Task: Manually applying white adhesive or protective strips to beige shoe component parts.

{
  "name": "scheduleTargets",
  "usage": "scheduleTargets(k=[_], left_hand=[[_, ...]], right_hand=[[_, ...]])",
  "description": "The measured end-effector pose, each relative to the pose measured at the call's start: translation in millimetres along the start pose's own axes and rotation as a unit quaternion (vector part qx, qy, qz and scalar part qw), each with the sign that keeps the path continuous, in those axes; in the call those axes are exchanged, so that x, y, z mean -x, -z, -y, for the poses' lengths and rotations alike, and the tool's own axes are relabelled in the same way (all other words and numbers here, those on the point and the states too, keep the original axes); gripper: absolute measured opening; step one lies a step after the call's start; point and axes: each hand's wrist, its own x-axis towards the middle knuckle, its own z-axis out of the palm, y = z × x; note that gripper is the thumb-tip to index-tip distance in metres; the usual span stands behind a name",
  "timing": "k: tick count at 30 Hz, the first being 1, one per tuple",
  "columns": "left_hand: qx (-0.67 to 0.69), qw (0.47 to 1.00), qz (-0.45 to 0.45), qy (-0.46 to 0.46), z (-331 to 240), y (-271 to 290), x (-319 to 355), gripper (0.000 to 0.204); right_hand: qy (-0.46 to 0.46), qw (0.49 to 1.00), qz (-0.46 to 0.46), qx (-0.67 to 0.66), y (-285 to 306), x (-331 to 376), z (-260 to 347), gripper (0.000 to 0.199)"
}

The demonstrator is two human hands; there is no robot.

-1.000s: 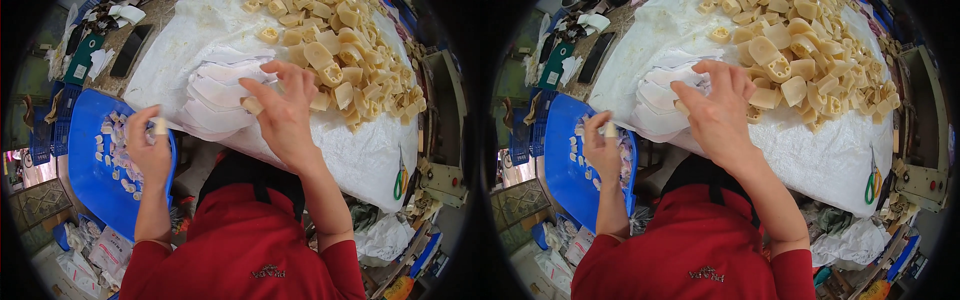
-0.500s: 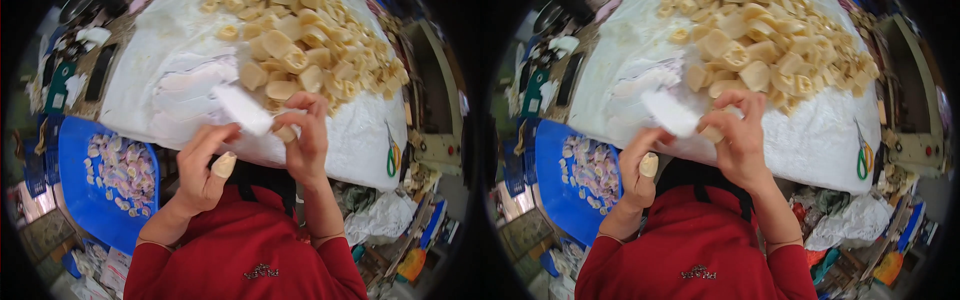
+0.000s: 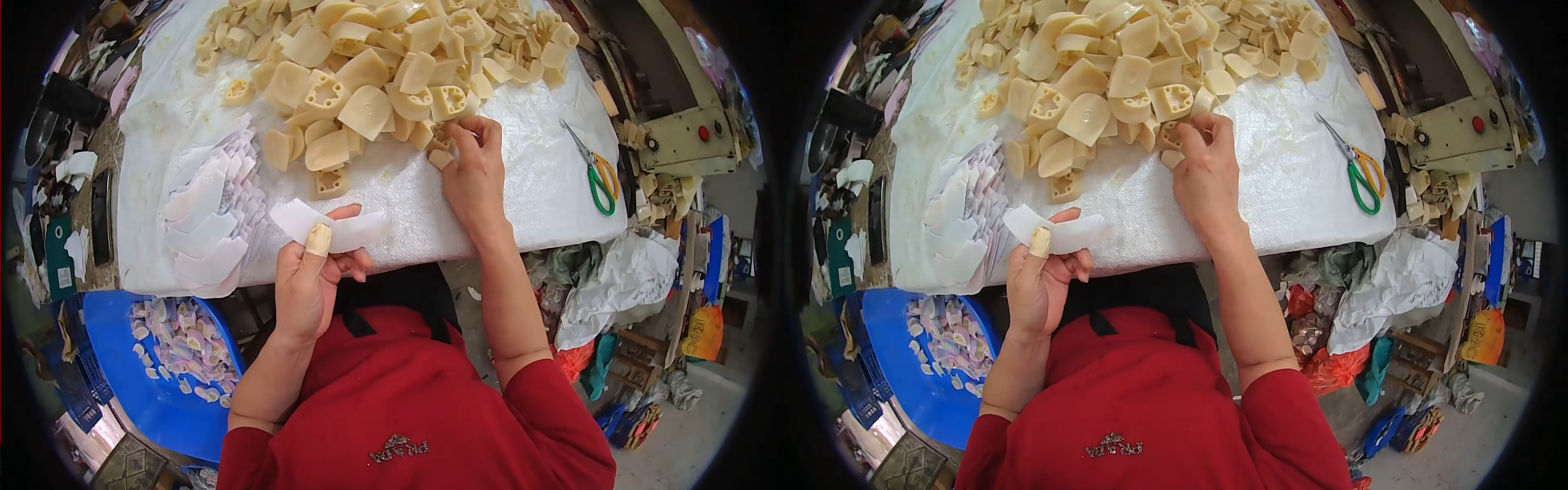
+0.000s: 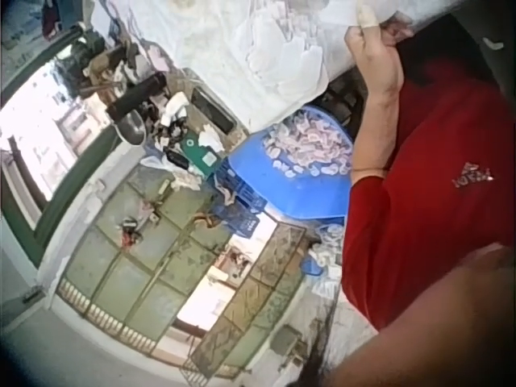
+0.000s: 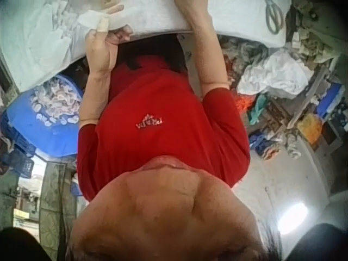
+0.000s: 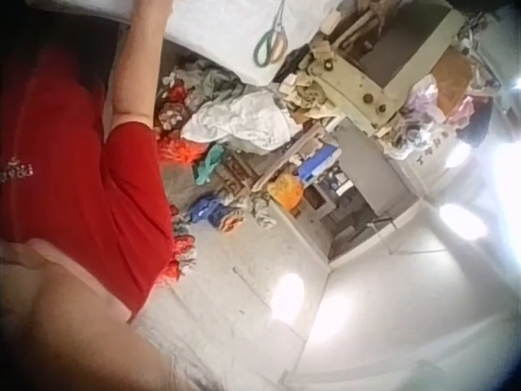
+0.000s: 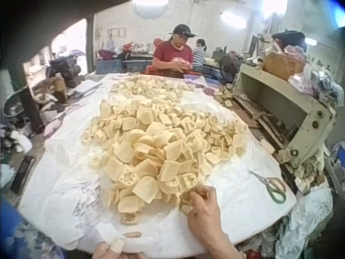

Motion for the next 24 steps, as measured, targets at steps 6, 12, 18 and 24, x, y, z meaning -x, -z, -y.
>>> scheduleTargets(k=[6,12,18,24], left_hand=[[-0.004,1.000,-0.001,0.006,3,1,1,0.044],[0.000,1.000,-0.022,0.004,4,6,2,0.040],[0.015,1.000,-0.025,-0.004,11,11,1,0.036],[0.033,0.998,-0.044,-0.013,8,0,-1,0.040]], right_hand=[[-0.033,0.990,-0.015,-0.138,1,1,-11,0.024],[-0.071,0.979,0.000,-0.190,32,16,-5,0.021],[-0.009,0.982,0.182,-0.043,60,10,19,0.020],[0.029,0.992,0.081,-0.096,18,19,15,0.027]])
